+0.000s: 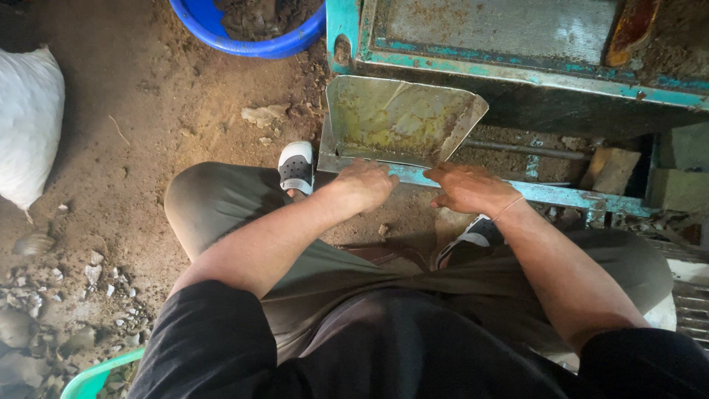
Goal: The person sits in front of a brick molding machine and scrapes wet clay residue off its mesh screen using a wooden block, working across the screen surface. They occasionally scoop collected material with a metal scoop, reposition a green basin of clay, and clear debris from the machine tray.
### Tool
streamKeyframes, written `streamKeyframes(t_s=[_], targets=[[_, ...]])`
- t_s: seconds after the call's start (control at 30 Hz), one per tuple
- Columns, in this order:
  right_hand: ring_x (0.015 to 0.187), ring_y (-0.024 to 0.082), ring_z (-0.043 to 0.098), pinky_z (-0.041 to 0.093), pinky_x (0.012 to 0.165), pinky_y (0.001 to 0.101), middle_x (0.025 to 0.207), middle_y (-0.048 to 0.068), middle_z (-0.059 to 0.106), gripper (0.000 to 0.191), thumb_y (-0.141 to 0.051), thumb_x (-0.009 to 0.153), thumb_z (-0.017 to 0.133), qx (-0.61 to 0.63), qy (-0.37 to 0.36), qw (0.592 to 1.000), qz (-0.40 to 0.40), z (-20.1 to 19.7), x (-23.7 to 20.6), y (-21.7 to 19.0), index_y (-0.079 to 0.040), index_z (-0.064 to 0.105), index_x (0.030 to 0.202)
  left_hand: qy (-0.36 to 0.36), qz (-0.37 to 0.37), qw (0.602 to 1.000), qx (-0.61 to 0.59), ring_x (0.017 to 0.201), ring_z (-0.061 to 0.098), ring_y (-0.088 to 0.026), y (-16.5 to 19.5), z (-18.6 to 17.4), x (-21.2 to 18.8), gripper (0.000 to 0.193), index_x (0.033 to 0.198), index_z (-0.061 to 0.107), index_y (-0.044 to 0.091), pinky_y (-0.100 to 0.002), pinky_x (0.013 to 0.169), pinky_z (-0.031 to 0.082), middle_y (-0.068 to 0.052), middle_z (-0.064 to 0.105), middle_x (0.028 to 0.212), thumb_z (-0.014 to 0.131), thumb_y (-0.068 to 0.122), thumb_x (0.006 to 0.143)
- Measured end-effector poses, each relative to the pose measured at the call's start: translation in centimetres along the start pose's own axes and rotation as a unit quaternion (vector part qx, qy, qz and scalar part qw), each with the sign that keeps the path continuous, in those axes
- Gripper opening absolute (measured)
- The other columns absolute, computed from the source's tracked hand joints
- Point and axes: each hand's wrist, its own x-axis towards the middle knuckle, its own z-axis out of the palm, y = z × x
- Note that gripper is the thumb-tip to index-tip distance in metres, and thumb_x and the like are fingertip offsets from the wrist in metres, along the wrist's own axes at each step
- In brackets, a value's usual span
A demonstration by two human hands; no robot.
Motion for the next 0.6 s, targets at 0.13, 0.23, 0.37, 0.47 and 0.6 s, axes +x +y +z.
streamKeyframes(t_s=[0.13, 0.23, 0.37, 0.47, 0.6], targets=[[0.123, 0.039, 0.06, 0.051, 0.098, 0.0522, 0.135, 0.013, 0.061, 0.066, -0.035, 0.084, 0.077, 0.002, 0.003, 1.0, -0.001, -0.1, 0.1, 0.0, -0.016, 0.054, 0.143, 0.005, 0.002, 1.0, 0.015, 0.133, 0.054, -0.032, 0.1, -0.1, 0.0, 0.05, 0.141, 0.056, 0.009, -0.049, 0.107, 0.046, -0.016, 0.058, 0.141, 0.063, 0.006, 0.092], [0.124, 0.038, 0.061, 0.051, 0.1, 0.0514, 0.137, 0.013, 0.061, 0.066, -0.036, 0.087, 0.075, -0.009, -0.033, 0.999, 0.02, -0.1, 0.0, -0.3, -0.017, 0.052, 0.146, -0.013, -0.002, 1.0, 0.013, 0.133, 0.053, -0.032, 0.2, 0.2, 0.2, 0.055, 0.14, 0.056, 0.01, -0.05, 0.109, 0.043, -0.015, 0.058, 0.14, 0.066, 0.002, 0.087], [0.129, 0.038, 0.057, 0.048, 0.104, 0.0513, 0.144, 0.014, 0.056, 0.069, -0.039, 0.085, 0.074, -0.006, 0.002, 1.0, -0.017, -0.6, 0.2, -0.1, -0.014, 0.051, 0.145, 0.038, 0.016, 0.999, -0.003, 0.13, 0.058, -0.034, -0.2, 1.1, 0.5, 0.04, 0.136, 0.061, 0.009, -0.051, 0.105, 0.047, -0.015, 0.063, 0.135, 0.057, 0.011, 0.096], [0.133, 0.039, 0.053, 0.044, 0.107, 0.0517, 0.149, 0.015, 0.052, 0.07, -0.045, 0.087, 0.072, 0.004, 0.008, 1.0, -0.027, -1.5, 1.4, 2.1, -0.015, 0.05, 0.146, 0.073, 0.024, 0.997, -0.016, 0.127, 0.058, -0.035, 0.0, 1.4, 1.2, 0.035, 0.133, 0.062, 0.009, -0.053, 0.103, 0.046, -0.016, 0.063, 0.132, 0.049, 0.016, 0.1], [0.133, 0.036, 0.058, 0.045, 0.112, 0.0482, 0.153, 0.013, 0.054, 0.075, -0.051, 0.089, 0.068, 0.065, 0.04, 0.997, 0.03, -5.6, 3.3, 10.7, -0.02, 0.047, 0.153, 0.075, 0.025, 0.997, 0.001, 0.128, 0.058, -0.033, 0.5, 0.4, 1.3, 0.034, 0.13, 0.064, 0.01, -0.051, 0.103, 0.047, -0.015, 0.064, 0.132, 0.048, 0.019, 0.101]])
